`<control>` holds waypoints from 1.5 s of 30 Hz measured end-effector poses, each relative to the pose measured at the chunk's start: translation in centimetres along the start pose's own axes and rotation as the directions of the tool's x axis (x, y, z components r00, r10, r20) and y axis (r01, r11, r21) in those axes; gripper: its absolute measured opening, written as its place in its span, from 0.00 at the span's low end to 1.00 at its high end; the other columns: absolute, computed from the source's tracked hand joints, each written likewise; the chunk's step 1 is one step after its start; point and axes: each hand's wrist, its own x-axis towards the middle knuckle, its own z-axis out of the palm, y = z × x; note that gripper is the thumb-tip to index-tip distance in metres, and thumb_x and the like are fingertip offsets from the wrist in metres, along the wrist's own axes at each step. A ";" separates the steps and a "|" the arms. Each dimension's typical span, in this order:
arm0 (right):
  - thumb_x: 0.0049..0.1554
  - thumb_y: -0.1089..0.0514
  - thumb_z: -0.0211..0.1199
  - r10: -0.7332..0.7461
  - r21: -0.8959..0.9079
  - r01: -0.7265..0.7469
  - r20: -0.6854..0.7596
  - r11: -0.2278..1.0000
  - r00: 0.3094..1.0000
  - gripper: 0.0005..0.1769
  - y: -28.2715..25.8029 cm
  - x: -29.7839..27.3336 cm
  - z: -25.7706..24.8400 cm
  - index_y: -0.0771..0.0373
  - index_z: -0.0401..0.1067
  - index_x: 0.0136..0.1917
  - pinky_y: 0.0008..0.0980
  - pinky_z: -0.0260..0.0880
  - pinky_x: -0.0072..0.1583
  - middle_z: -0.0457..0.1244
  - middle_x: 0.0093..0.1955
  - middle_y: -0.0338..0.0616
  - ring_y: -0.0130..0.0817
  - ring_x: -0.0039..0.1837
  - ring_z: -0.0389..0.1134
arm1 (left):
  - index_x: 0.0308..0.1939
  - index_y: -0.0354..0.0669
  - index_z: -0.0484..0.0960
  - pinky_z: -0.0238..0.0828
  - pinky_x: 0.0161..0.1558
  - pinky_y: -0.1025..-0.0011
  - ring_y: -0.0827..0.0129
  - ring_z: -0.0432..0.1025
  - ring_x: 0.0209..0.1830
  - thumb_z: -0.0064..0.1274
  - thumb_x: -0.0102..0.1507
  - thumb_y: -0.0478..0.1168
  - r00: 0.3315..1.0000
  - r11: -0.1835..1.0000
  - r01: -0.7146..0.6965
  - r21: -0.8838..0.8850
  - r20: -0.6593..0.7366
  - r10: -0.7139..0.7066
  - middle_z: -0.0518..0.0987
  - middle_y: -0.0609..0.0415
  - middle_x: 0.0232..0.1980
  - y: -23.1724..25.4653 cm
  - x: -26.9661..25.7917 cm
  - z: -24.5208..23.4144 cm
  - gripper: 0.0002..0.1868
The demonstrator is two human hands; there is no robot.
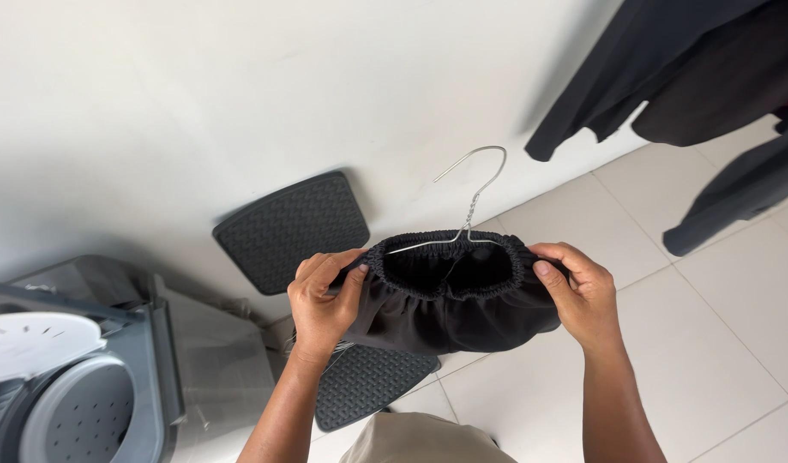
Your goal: Hanging wet laundry on hangers and placing them on a drying rack.
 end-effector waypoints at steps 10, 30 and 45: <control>0.59 0.61 0.62 -0.029 -0.347 0.002 -0.075 0.938 0.997 0.13 -1.5 -2.8 -9.6 0.65 0.78 0.56 0.26 0.72 0.50 0.73 0.46 0.40 0.28 0.48 0.73 | 0.40 0.44 0.89 0.68 0.37 0.72 0.73 0.72 0.26 0.64 0.57 0.33 0.998 0.993 0.028 -0.119 0.050 -0.022 0.83 0.58 0.28 5.6 0.4 6.5 0.08; 0.58 0.64 0.62 -0.081 -0.508 -0.125 -0.366 0.852 0.927 0.10 -0.7 -11.4 -26.1 0.65 0.80 0.52 0.26 0.72 0.45 0.73 0.43 0.42 0.30 0.43 0.73 | 0.40 0.42 0.89 0.71 0.30 0.76 0.73 0.77 0.27 0.65 0.58 0.35 0.979 0.947 0.131 -0.294 0.189 -0.077 0.86 0.54 0.33 15.1 -2.4 19.6 0.07; 0.57 0.64 0.64 -0.121 -0.585 -0.229 -0.497 0.778 0.859 0.08 0.1 -10.3 -29.1 0.65 0.79 0.51 0.27 0.71 0.42 0.71 0.41 0.43 0.31 0.41 0.73 | 0.41 0.42 0.89 0.74 0.36 0.78 0.75 0.80 0.33 0.64 0.59 0.35 0.965 0.906 0.111 -0.409 0.263 0.000 0.87 0.54 0.37 15.5 0.3 27.6 0.07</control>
